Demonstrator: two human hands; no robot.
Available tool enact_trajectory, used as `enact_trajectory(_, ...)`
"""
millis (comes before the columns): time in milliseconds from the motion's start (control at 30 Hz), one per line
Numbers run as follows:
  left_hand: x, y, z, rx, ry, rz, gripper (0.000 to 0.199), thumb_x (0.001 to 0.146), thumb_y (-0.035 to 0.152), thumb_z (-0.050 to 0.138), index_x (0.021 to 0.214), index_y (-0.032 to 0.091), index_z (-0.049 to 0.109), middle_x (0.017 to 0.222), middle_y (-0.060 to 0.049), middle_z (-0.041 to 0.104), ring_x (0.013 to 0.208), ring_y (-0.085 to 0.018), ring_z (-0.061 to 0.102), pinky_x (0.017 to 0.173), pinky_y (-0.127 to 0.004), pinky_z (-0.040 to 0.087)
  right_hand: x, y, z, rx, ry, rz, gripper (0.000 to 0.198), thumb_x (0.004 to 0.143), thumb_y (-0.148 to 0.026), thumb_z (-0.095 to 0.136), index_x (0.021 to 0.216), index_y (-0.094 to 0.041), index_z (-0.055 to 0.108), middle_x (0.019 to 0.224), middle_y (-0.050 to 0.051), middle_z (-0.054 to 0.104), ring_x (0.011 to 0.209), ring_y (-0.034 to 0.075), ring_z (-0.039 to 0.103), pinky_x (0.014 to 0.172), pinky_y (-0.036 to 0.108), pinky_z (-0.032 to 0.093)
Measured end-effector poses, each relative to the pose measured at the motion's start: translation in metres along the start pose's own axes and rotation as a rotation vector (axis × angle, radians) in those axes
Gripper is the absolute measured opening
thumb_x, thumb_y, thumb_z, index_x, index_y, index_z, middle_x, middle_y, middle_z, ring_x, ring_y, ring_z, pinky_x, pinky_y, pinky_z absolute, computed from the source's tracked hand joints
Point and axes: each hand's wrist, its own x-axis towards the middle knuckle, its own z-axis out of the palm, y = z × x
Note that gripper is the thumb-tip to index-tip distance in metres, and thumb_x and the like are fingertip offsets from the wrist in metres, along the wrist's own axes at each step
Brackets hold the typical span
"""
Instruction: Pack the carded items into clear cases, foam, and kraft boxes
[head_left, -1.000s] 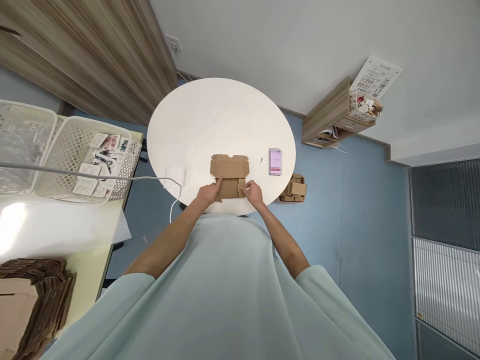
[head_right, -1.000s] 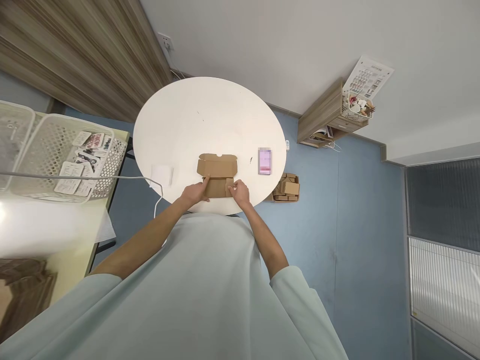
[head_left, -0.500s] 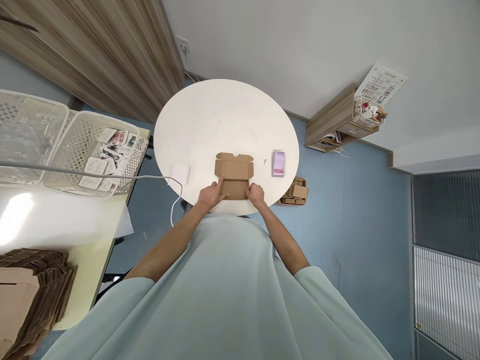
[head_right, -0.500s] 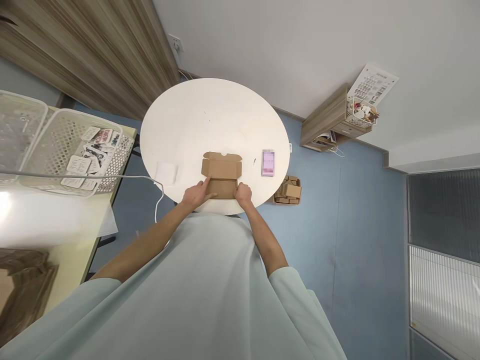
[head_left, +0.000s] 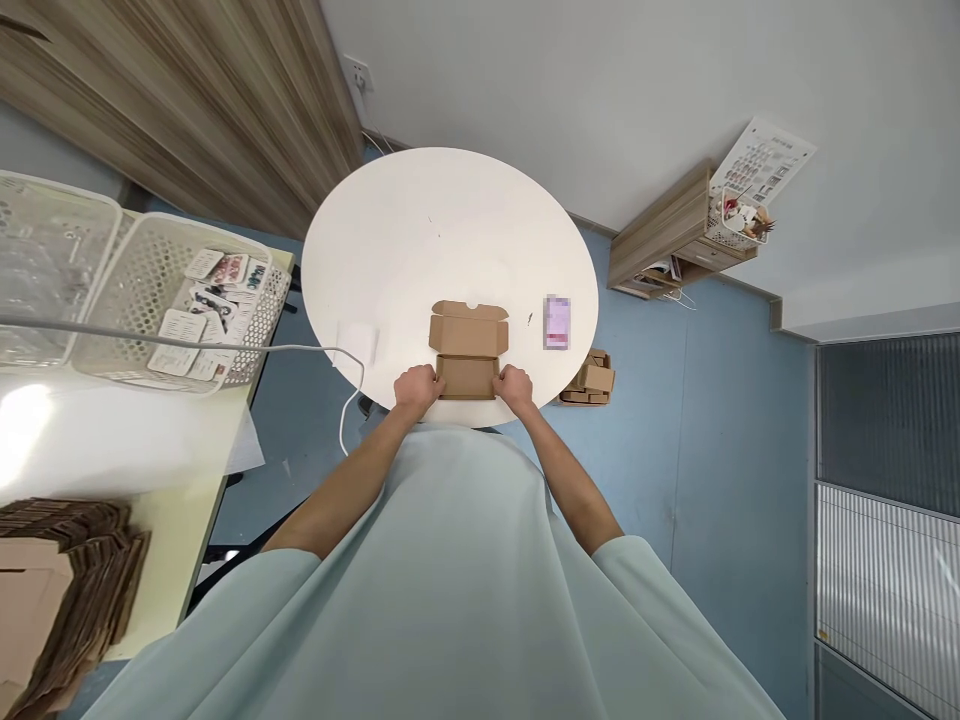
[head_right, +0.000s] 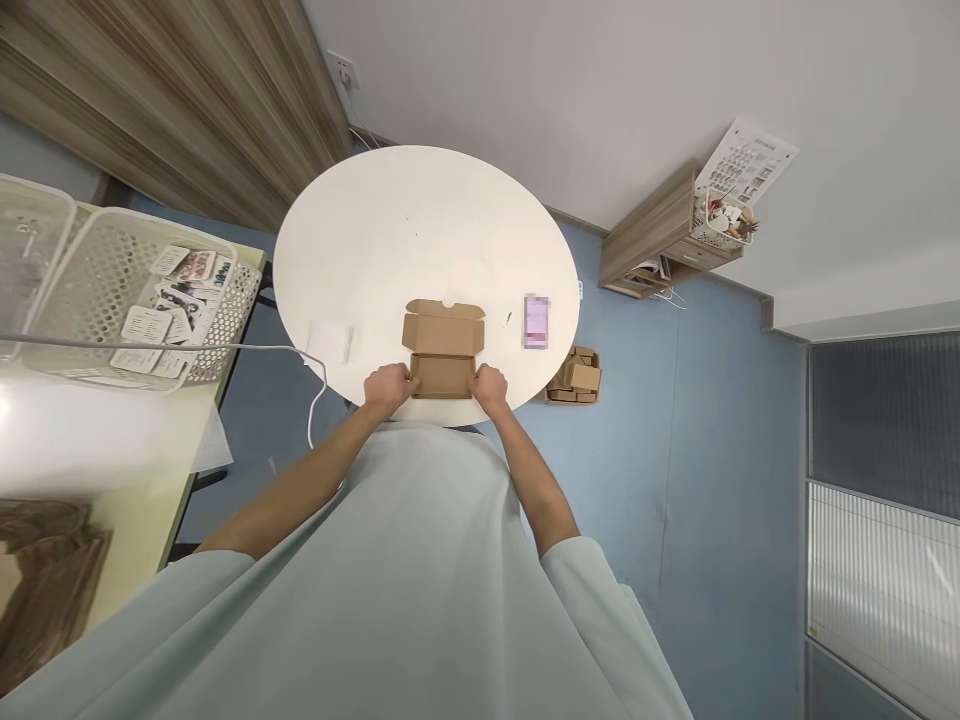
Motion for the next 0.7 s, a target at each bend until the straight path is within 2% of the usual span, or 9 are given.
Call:
enact_trajectory(267, 0.009, 0.011, -0.004, 0.014, 0.039, 0.041, 0.035, 0.101, 0.026, 0.048, 0.120, 0.012, 0.074, 0.120, -0.023, 0.075, 0.110, -0.038, 0.073, 0.086, -0.045, 0.056, -0.004, -0.017, 0.003, -0.055, 0.019, 0.003, 0.016, 0.102, -0.020, 0.054, 0.107, -0.017, 0.070, 0.102, 0.015, 0.078, 0.094, 0.030, 0.074, 0.075, 0.034, 0.053)
enact_trajectory(533, 0.020, -0.002, -0.018, -0.076, 0.008, 0.026, 0.043, 0.105, 0.047, 0.049, 0.122, 0.015, 0.074, 0.118, -0.021, 0.076, 0.111, -0.039, 0.072, 0.086, -0.045, 0.056, 0.005, -0.029, -0.015, -0.057, 0.043, 0.090, 0.019, 0.105, -0.033, 0.057, 0.106, -0.018, 0.068, 0.110, 0.018, 0.078, 0.102, 0.033, 0.074, 0.080, 0.037, 0.053)
enact_trajectory(600, 0.020, -0.010, -0.021, -0.125, 0.035, 0.023, 0.049, 0.106, 0.053, 0.047, 0.124, 0.016, 0.073, 0.124, -0.021, 0.074, 0.116, -0.039, 0.071, 0.091, -0.047, 0.056, 0.002, -0.032, -0.020, -0.048, 0.065, 0.119, 0.023, 0.106, -0.038, 0.058, 0.106, -0.017, 0.068, 0.112, 0.018, 0.078, 0.104, 0.034, 0.074, 0.081, 0.038, 0.053)
enact_trajectory(700, 0.019, -0.026, -0.029, -0.230, 0.116, -0.025, 0.054, 0.105, 0.053, 0.047, 0.139, 0.015, 0.064, 0.134, -0.022, 0.071, 0.122, -0.040, 0.069, 0.098, -0.050, 0.056, -0.006, -0.036, -0.029, -0.022, 0.125, 0.132, 0.024, 0.107, -0.040, 0.057, 0.105, -0.018, 0.067, 0.113, 0.018, 0.079, 0.105, 0.033, 0.074, 0.081, 0.037, 0.052)
